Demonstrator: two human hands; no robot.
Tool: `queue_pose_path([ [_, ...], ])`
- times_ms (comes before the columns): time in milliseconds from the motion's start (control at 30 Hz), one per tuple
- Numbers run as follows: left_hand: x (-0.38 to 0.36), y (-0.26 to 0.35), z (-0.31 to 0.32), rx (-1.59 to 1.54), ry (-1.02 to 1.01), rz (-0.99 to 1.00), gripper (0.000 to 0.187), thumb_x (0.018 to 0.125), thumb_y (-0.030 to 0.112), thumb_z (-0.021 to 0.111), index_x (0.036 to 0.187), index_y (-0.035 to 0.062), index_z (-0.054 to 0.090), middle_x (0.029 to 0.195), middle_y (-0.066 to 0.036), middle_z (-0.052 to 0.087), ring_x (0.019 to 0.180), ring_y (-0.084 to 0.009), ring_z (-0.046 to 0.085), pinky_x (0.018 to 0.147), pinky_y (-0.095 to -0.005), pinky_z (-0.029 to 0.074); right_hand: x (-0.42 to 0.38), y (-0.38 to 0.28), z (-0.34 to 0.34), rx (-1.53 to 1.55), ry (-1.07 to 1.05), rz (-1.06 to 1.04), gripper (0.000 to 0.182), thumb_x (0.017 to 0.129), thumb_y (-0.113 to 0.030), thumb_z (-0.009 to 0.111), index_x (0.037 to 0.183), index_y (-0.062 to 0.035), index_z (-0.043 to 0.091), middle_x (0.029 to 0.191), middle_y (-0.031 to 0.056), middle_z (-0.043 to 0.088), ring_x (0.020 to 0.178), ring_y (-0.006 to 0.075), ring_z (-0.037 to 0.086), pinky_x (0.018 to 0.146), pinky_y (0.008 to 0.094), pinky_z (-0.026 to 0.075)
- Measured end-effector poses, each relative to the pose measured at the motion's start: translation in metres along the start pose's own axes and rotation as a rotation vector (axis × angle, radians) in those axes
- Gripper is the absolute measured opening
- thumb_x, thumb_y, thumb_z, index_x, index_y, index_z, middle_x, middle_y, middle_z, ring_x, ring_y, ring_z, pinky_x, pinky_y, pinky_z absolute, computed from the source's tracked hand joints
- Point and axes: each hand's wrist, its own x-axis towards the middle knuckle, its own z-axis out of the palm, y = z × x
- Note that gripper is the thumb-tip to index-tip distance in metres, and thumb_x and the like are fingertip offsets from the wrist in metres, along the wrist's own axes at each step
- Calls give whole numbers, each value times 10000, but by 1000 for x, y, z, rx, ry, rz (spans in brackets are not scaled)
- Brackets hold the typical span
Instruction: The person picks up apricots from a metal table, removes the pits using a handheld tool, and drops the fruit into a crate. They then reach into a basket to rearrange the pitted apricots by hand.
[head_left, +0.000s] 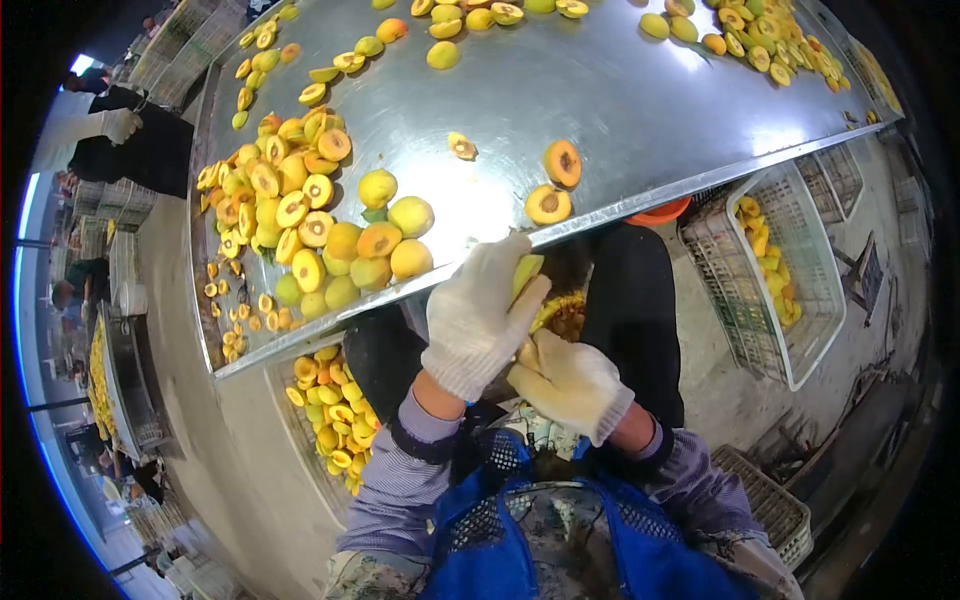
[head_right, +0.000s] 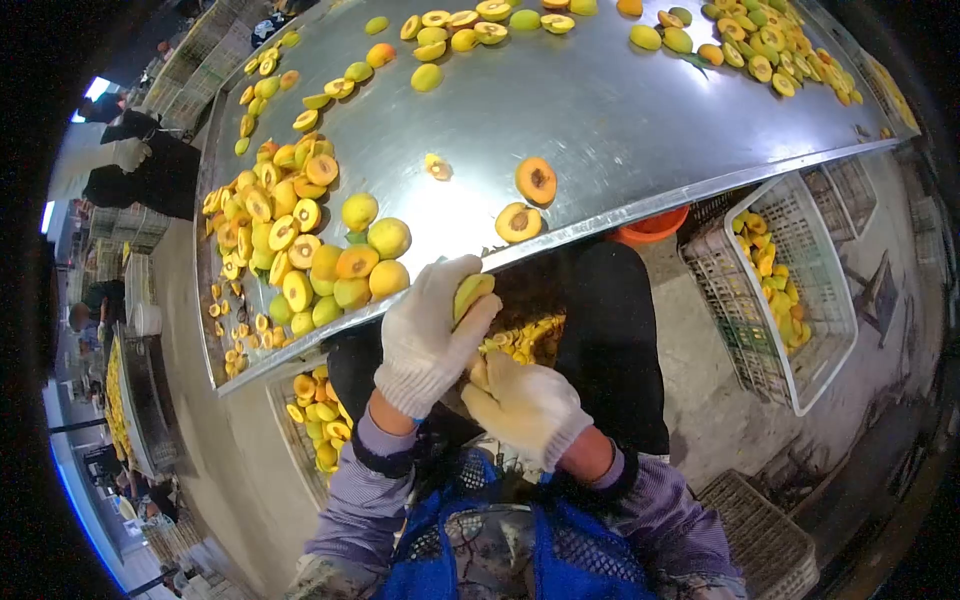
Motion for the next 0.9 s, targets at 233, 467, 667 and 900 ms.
queue_pose_path([
  [233,-28,-16,-4,-1581,170,-618,324,925,170,556,1189,-15,529,1095,-165,619,914,-240,645,658,-310,550,-26,-18,-12,219,-68,-5,317,876,-329,593,969,-29,547,712,145,615,672,324,642,612,408,501],
  [467,-45,10,-10,-1610,225,-576,575,1000,474,359,1213,-38,513,1155,-219,607,934,-288,646,741,-350,569,-32,-10,4,-114,302,-651,221,892,-282,578,947,-70,550,689,90,561,654,271,609,576,374,464],
  [667,-56,22,-7,-1592,195,-416,496,1011,407,403,1218,-30,514,1207,-194,581,1030,-273,613,889,-368,510,-36,-27,-7,239,-28,-132,302,855,-327,595,950,-41,571,750,128,638,709,299,645,629,392,487],
  [900,-57,46,-11,-1199,339,-222,458,1014,332,419,1261,-45,501,1192,-168,585,1027,-219,610,910,-327,469,-45,-18,-4,394,2,-386,120,898,-165,572,837,-66,542,628,63,558,553,176,564,490,307,426],
])
